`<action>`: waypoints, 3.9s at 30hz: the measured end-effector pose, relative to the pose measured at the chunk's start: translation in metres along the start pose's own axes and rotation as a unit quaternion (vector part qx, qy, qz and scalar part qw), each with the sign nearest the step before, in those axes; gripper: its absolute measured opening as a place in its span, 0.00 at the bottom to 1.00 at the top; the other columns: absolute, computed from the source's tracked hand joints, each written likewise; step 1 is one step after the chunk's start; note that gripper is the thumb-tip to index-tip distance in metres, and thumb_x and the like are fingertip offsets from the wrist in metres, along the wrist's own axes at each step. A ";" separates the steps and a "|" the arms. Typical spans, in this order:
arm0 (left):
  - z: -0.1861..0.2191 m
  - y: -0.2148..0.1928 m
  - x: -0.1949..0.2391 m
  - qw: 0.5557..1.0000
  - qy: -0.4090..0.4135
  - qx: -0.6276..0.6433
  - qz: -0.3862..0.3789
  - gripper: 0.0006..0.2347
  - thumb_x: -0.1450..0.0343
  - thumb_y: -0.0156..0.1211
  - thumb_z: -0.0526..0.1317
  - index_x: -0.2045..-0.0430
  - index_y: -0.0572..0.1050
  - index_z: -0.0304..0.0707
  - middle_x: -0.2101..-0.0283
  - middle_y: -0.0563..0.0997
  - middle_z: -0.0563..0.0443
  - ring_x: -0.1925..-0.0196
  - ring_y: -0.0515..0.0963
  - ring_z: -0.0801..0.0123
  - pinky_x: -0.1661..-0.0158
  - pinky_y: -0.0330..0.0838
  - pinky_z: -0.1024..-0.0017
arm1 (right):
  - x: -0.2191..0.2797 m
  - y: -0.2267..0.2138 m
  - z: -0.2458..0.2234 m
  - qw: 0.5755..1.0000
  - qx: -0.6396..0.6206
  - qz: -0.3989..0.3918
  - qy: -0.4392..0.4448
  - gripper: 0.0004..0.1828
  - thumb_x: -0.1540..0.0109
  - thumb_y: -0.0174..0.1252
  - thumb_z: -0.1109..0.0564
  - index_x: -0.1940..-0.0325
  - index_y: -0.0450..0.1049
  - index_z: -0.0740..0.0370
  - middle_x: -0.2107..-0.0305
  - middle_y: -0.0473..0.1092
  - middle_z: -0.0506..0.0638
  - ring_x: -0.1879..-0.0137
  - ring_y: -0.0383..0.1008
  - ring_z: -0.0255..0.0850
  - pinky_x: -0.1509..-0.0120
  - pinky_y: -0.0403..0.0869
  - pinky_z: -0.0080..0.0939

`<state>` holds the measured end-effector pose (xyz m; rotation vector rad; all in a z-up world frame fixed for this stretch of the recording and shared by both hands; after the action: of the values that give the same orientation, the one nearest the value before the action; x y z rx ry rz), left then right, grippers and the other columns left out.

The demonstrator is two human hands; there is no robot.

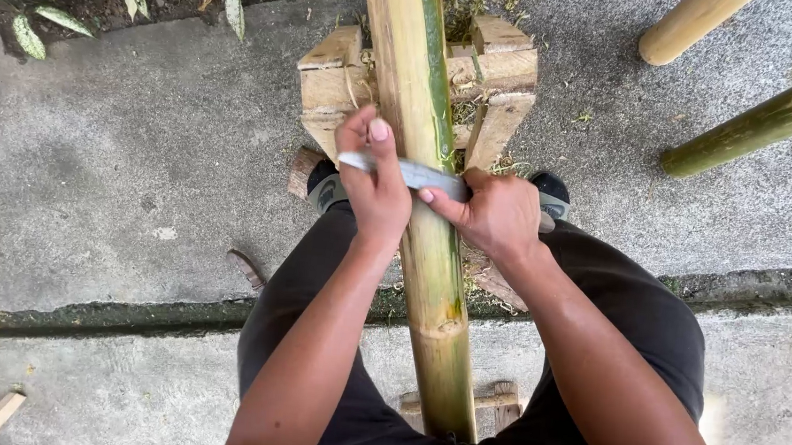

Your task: The recorder is using a knife to scrape the outer green skin off a bamboo pole while sitting on a stool.

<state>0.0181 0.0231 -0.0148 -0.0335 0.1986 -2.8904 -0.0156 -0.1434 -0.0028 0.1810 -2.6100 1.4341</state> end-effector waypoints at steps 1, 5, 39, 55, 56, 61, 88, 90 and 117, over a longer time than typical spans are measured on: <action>0.005 0.000 0.004 1.000 0.000 0.001 -0.002 0.21 0.19 0.48 0.51 0.45 0.67 0.27 0.54 0.72 0.45 0.54 0.72 0.69 0.49 0.69 0.69 | 0.005 0.001 0.004 1.000 0.001 0.001 0.002 0.42 0.43 0.56 0.19 0.82 0.73 0.62 0.90 0.66 0.58 0.82 0.71 0.55 0.74 0.70 0.53; 0.013 0.004 0.016 0.998 0.010 -0.066 -0.014 0.21 0.17 0.43 0.51 0.45 0.67 0.26 0.48 0.66 0.42 0.51 0.71 0.67 0.48 0.69 0.68 | 0.017 0.009 0.014 1.000 -0.002 -0.002 -0.007 0.42 0.43 0.56 0.19 0.83 0.72 0.62 0.89 0.67 0.57 0.82 0.71 0.54 0.75 0.69 0.53; 0.016 0.000 0.016 0.986 0.054 -0.149 -0.052 0.25 0.18 0.43 0.55 0.40 0.64 0.25 0.46 0.65 0.38 0.46 0.70 0.61 0.43 0.68 0.61 | 0.010 0.001 0.021 0.999 -0.007 0.010 -0.034 0.39 0.42 0.58 0.22 0.82 0.73 0.61 0.90 0.65 0.55 0.84 0.68 0.52 0.75 0.69 0.51; 0.002 0.018 -0.031 0.991 -0.066 -0.120 -0.010 0.31 0.21 0.39 0.61 0.41 0.64 0.23 0.46 0.64 0.37 0.46 0.74 0.58 0.47 0.72 0.57 | -0.039 0.002 0.016 0.992 0.063 0.065 -0.087 0.41 0.36 0.58 0.20 0.80 0.74 0.60 0.88 0.66 0.54 0.81 0.71 0.52 0.73 0.71 0.51; 0.004 0.016 -0.026 0.989 -0.046 -0.137 -0.016 0.30 0.21 0.39 0.60 0.41 0.65 0.24 0.48 0.66 0.37 0.46 0.73 0.57 0.46 0.72 0.57 | -0.031 0.003 0.016 0.993 0.063 0.056 -0.080 0.41 0.36 0.57 0.20 0.80 0.73 0.60 0.88 0.66 0.55 0.81 0.71 0.53 0.73 0.70 0.52; 0.012 0.012 -0.006 0.985 0.053 -0.165 -0.021 0.28 0.17 0.42 0.58 0.40 0.63 0.23 0.44 0.67 0.35 0.39 0.69 0.48 0.38 0.66 0.51 | -0.018 0.007 0.021 0.997 0.053 0.024 -0.050 0.40 0.38 0.56 0.21 0.81 0.72 0.59 0.89 0.66 0.55 0.81 0.71 0.54 0.73 0.70 0.53; 0.010 0.010 -0.009 0.972 0.065 -0.217 -0.059 0.32 0.20 0.44 0.59 0.38 0.62 0.19 0.41 0.62 0.24 0.38 0.65 0.39 0.39 0.62 0.48 | -0.019 0.017 0.022 1.000 0.018 0.005 -0.015 0.39 0.37 0.53 0.24 0.78 0.75 0.63 0.88 0.66 0.59 0.80 0.71 0.56 0.71 0.71 0.54; -0.007 0.015 -0.020 0.979 -0.022 -0.183 -0.084 0.36 0.23 0.41 0.62 0.37 0.59 0.18 0.45 0.64 0.27 0.42 0.69 0.43 0.43 0.68 0.52 | -0.037 0.014 0.017 0.999 0.013 0.024 -0.019 0.40 0.35 0.53 0.24 0.78 0.75 0.63 0.87 0.66 0.59 0.79 0.71 0.57 0.71 0.71 0.53; 0.002 0.003 -0.027 0.981 0.044 -0.176 -0.063 0.31 0.19 0.38 0.59 0.34 0.57 0.23 0.43 0.66 0.33 0.38 0.67 0.50 0.40 0.69 0.53 | 0.033 -0.015 0.043 0.773 -0.494 -0.021 0.397 0.52 0.37 0.22 0.15 0.65 0.68 0.66 0.87 0.50 0.43 0.82 0.52 0.38 0.76 0.58 0.41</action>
<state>0.0452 0.0262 -0.0133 0.0191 0.7472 -2.9442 -0.0484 -0.1882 -0.0066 -0.4071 -2.1747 -0.0940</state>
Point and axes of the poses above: each hand's wrist, its own x-axis away from the middle knuckle, its own y-axis out of the palm, z = x × y, the point moved 4 cm from there along -x, towards the middle knuckle
